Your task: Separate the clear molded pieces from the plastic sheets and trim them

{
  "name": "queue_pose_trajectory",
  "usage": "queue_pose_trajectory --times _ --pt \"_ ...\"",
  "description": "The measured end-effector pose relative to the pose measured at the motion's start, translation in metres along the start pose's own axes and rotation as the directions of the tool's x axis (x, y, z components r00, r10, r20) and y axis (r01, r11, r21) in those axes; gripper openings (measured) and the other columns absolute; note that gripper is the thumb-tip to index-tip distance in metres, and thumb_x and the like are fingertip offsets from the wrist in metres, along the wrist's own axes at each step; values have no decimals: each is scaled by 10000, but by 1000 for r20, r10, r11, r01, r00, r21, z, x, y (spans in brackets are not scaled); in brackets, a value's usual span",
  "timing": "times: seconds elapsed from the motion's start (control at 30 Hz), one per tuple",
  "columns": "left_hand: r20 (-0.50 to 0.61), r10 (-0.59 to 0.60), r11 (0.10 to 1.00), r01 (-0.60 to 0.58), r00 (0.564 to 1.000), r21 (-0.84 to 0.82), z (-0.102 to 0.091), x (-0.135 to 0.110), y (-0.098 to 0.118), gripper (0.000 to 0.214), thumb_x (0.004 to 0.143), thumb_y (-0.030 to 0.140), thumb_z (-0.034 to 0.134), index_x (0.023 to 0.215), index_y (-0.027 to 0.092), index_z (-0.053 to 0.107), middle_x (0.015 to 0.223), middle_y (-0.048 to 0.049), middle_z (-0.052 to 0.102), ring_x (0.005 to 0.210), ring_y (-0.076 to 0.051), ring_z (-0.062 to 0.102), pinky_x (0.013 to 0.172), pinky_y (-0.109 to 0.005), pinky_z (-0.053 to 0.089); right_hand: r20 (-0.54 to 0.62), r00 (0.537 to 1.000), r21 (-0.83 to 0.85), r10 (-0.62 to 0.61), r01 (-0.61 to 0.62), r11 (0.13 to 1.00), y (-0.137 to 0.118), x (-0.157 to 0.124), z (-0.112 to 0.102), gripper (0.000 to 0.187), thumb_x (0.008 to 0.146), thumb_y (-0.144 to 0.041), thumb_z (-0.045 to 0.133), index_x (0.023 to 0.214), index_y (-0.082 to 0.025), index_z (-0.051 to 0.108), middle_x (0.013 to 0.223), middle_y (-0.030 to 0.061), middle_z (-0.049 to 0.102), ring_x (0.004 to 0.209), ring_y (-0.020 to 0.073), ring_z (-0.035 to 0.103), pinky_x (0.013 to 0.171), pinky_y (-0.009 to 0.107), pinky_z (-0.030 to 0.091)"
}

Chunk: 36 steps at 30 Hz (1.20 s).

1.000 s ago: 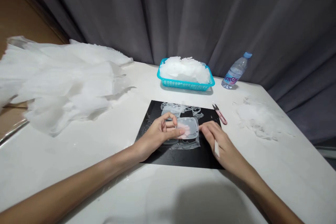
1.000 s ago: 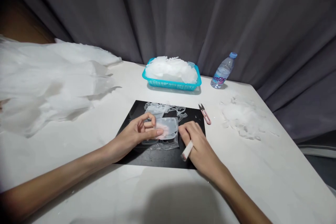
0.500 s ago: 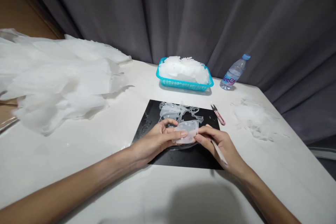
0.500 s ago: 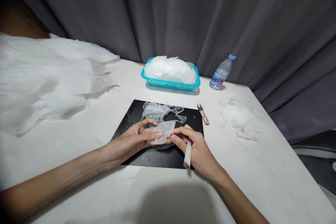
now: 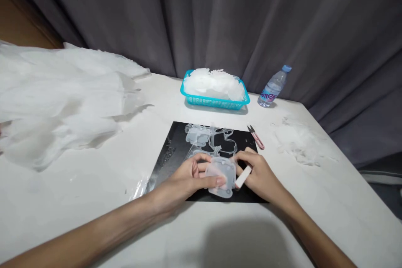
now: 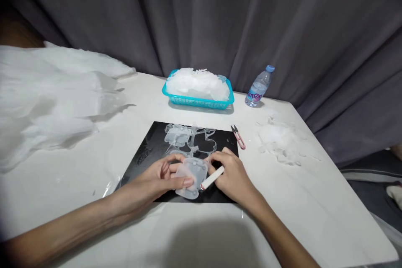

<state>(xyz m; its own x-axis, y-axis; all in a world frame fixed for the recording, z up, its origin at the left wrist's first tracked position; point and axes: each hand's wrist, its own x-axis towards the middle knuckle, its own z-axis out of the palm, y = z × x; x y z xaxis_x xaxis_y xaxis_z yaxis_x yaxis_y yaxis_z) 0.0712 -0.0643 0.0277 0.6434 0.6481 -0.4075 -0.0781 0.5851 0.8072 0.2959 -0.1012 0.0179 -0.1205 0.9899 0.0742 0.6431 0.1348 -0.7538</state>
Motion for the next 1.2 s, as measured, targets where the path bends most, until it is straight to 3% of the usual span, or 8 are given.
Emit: queue_pose_trajectory --times 0.2,0.33,0.67,0.77,0.9,0.97,1.1,1.2 --pt "130 77 953 -111 989 281 -19 10 -1 461 798 313 875 1146 185 602 914 -3 719 826 -148 671 801 -284 516 213 976 50 -51 42 998 1 -6 -49 144 1007 -293 616 1064 -265 745 1090 39 719 991 224 629 935 384 468" --pt "160 129 867 -190 979 461 -19 8 0 457 867 345 805 1243 214 581 941 4 699 855 -157 650 790 -273 490 5 1000 77 -8 8 997 -3 1 -31 201 1030 -378 586 1054 -250 739 966 34 695 846 206 598 842 374 451" --pt "186 319 446 -320 930 836 -13 5 0 336 1098 426 437 902 196 585 768 10 689 689 -154 659 644 -254 483 44 999 262 26 -37 964 -17 8 8 200 944 -349 714 797 -213 725 773 -4 640 797 183 573 746 321 413" --pt "417 467 -42 -451 780 891 -6 -2 -9 262 1105 232 388 978 173 609 744 -7 688 616 -157 650 588 -261 488 73 997 247 22 -39 968 -13 11 10 215 965 -340 670 795 -212 695 780 -2 642 802 187 583 745 318 423" --pt "789 473 -653 -444 393 613 2 -14 -21 279 1028 12 375 1135 86 622 838 -89 756 726 -207 713 725 -314 558 -149 989 -38 13 -19 999 2 20 19 213 973 -245 602 761 -217 601 791 26 647 819 220 572 786 354 425" --pt "742 518 -563 -484 425 670 -1 -16 -21 254 1051 52 368 1108 123 605 813 -62 748 692 -188 707 700 -292 551 -222 975 -191 -14 -30 981 8 24 21 211 983 -240 588 773 -224 574 821 43 654 841 239 566 796 369 418" --pt "234 496 224 -384 836 896 -13 -9 -8 213 1103 321 419 933 231 510 650 49 667 522 -134 611 523 -236 431 -198 980 -144 -23 -5 990 12 23 11 199 1026 -311 569 850 -225 600 880 41 663 845 232 581 775 357 421" --pt "61 330 656 -275 942 703 -18 1 1 265 1073 448 475 918 233 488 765 27 744 694 -158 701 635 -240 487 -186 982 -1 -17 18 1000 9 16 1 217 1053 -391 539 969 -227 653 922 34 663 829 213 573 776 348 439"
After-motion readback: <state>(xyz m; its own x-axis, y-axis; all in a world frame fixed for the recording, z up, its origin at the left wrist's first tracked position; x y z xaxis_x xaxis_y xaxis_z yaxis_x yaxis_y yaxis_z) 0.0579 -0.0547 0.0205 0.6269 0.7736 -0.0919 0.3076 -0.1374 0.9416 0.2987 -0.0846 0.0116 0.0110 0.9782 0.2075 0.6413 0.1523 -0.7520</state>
